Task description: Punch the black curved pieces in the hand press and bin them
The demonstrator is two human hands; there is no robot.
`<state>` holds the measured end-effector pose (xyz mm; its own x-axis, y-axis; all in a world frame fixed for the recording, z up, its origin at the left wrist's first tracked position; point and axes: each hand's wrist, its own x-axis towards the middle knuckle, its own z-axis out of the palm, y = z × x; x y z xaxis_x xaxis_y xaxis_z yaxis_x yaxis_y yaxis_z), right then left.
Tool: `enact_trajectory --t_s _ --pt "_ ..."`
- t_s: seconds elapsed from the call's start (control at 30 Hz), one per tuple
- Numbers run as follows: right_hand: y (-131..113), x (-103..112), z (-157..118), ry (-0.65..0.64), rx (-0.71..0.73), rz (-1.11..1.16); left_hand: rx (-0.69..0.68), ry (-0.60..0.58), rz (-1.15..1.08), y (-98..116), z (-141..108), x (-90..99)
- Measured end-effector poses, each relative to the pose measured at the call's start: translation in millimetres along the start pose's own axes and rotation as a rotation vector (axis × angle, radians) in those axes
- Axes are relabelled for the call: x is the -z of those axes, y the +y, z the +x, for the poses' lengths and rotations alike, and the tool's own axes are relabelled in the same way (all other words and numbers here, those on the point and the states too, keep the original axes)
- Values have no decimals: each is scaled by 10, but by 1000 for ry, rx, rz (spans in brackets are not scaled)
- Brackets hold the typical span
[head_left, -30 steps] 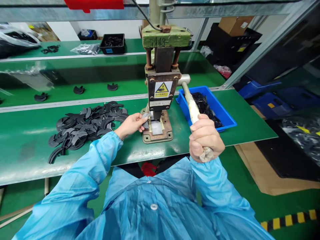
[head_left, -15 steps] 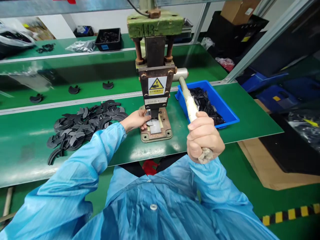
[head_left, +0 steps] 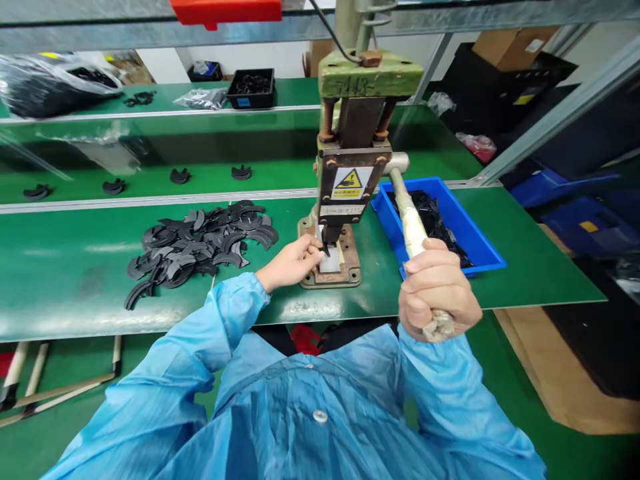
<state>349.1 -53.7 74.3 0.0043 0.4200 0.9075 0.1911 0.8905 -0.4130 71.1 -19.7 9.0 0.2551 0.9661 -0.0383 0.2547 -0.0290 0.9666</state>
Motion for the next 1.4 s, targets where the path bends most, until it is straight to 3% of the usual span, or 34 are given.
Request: enact_trajectory --t_s 0.1,0.2,0.3,0.37,0.47,0.7,0.87,0.97,1.13,1.2,1.27,1.33,1.4 --pt "-13 -44 40 41 111 17 -78 88 384 -157 -62 455" --pt "-22 -86 57 65 101 24 -33 240 850 -295 26 1120" --pt "-20 -95 60 70 98 23 75 259 1096 -383 151 1673" --pt "-16 -86 61 67 98 18 149 207 1153 -416 212 1876" --pt "-17 -73 65 50 95 5 191 128 1157 -443 268 1963" --pt "-39 -96 73 61 97 -1 149 46 1140 -386 284 1983" --pt "-35 -113 72 67 105 5 154 243 823 -277 125 1908" --pt "-19 -119 68 64 112 8 188 249 465 -237 0 1648" --pt "1 -120 62 75 133 10 122 125 189 -184 -124 1012" --pt "-6 -117 59 71 118 -6 117 109 40 -169 -99 773" --pt "-15 -116 56 72 105 -19 105 173 -90 -161 -28 573" --pt "-22 -117 54 77 93 -28 113 236 -192 -155 69 418" --pt "-24 -119 52 86 82 -33 141 219 -269 -148 167 308"
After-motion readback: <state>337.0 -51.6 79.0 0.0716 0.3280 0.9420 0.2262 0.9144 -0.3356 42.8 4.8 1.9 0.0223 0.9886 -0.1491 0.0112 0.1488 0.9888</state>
